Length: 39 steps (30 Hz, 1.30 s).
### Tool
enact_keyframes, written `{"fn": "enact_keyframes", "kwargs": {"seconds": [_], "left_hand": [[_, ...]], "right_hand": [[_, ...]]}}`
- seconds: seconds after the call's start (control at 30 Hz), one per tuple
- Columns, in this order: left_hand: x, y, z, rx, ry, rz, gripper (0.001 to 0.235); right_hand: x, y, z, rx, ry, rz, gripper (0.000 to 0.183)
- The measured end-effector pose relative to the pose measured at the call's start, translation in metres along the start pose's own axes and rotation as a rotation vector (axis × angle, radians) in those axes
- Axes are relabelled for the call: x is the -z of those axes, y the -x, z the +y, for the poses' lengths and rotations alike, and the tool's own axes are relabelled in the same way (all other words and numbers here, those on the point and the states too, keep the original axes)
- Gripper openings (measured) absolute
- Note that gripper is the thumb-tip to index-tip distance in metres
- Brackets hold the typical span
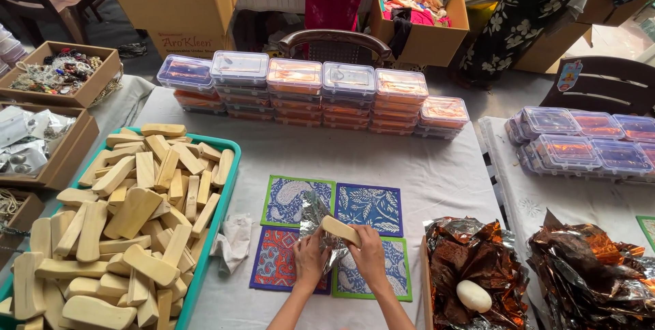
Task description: The person wipes a wooden item with a white cloth, then wraps it in a sheet of copper foil. They repeat this process with a second wooden item, folding the foil around each piece and placing the wrapped items on the table.
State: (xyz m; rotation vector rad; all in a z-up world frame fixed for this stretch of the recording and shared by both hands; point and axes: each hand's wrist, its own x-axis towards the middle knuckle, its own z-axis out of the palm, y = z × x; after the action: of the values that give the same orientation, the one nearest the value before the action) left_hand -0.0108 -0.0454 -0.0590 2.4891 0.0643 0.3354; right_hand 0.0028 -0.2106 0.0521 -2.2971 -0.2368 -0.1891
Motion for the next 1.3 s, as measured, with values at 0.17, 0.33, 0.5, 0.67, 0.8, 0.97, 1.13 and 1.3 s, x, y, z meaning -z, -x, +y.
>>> {"fn": "enact_keyframes", "kwargs": {"seconds": [0.17,0.33,0.5,0.67,0.8,0.97,1.13,1.3], "left_hand": [[-0.022,-0.012,-0.014,-0.104,-0.061,-0.025,0.053],[-0.027,-0.017,-0.020,-0.206,-0.008,0.003,0.037],[-0.066,-0.012,-0.058,-0.228,-0.016,0.055,0.035],[-0.092,-0.027,-0.075,-0.446,-0.103,0.247,0.047],[-0.037,-0.045,-0.023,-0.164,-0.146,-0.264,0.058],[-0.009,-0.051,-0.010,-0.075,-0.023,-0.386,0.073],[-0.070,-0.045,-0.069,-0.199,0.013,-0.306,0.065],[-0.026,-0.039,-0.010,-0.135,-0.054,-0.409,0.069]], "right_hand": [[-0.003,-0.002,-0.002,-0.039,-0.071,-0.007,0.043],[-0.035,-0.002,0.034,-0.295,-0.638,-0.229,0.045],[-0.029,0.007,0.021,-0.292,-0.674,-0.292,0.044],[-0.027,0.026,0.016,-0.174,-0.507,-0.274,0.044],[-0.021,0.036,0.006,-0.174,-0.652,-0.405,0.043],[-0.041,0.036,0.040,-0.318,-0.754,-0.469,0.043],[-0.037,0.028,0.053,-0.213,-0.395,-0.331,0.041],[-0.039,0.022,0.040,-0.310,-0.701,-0.374,0.044]]}}
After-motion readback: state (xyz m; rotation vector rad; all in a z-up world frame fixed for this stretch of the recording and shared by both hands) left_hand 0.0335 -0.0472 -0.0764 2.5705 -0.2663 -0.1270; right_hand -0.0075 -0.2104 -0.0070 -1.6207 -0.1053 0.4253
